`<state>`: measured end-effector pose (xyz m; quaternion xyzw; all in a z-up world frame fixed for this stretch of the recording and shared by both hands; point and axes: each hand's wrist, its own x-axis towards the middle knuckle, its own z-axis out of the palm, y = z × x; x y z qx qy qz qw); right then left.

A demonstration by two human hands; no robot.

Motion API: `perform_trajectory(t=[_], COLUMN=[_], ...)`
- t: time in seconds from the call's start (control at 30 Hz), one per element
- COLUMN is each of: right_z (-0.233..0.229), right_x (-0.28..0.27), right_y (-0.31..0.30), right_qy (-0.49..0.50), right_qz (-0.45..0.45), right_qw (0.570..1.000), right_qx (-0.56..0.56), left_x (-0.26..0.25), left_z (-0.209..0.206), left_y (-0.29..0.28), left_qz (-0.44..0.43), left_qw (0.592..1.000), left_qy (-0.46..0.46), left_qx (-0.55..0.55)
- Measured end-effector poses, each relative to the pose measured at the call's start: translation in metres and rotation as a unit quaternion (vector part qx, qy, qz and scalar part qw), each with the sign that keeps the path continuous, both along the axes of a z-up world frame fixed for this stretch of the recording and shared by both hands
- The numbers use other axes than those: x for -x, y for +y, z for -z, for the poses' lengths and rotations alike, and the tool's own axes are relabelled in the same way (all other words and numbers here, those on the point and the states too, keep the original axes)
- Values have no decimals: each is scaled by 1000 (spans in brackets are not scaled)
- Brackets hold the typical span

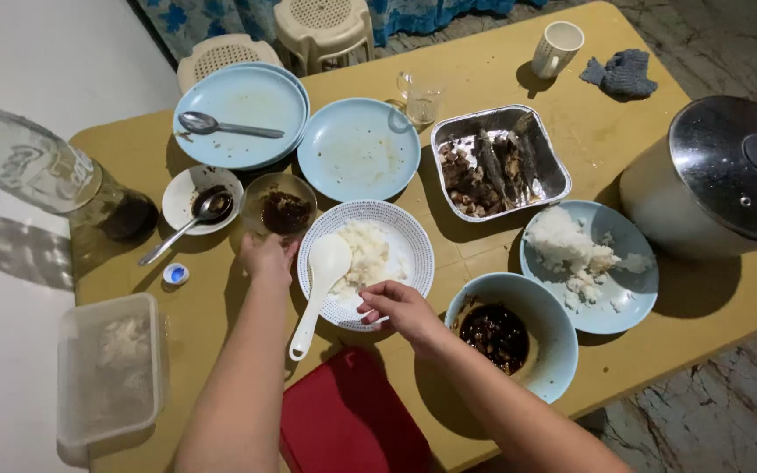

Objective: The recorder clears leftover food from a bowl into a larger container, carries the bowl to the sink, and washes it.

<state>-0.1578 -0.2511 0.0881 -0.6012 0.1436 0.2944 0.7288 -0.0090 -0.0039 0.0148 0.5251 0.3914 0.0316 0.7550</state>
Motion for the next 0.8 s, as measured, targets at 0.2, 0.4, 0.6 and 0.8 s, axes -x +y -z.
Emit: perform_trajectory(t=[0.2,0.4,0.6,0.8], right_z=[2,-7,-18,-47], right_x=[-7,-15,-16,7], right_y=[-10,-20,-53,-93], right_qy=[-24,-64,-52,-36], right_qz=[17,46,134,133], right_qw=[999,995,983,947], right_qx=[-27,-55,-116,-291], left_x=[28,84,141,175], left_z=[-44,-112,-134,-164], left_y=[-6,-36,-93,-159], left_qz=[-29,67,154,272], left_qw=[993,988,981,948], left_qy=[-85,-92,-116,-159], left_qx=[-73,-108,32,-48])
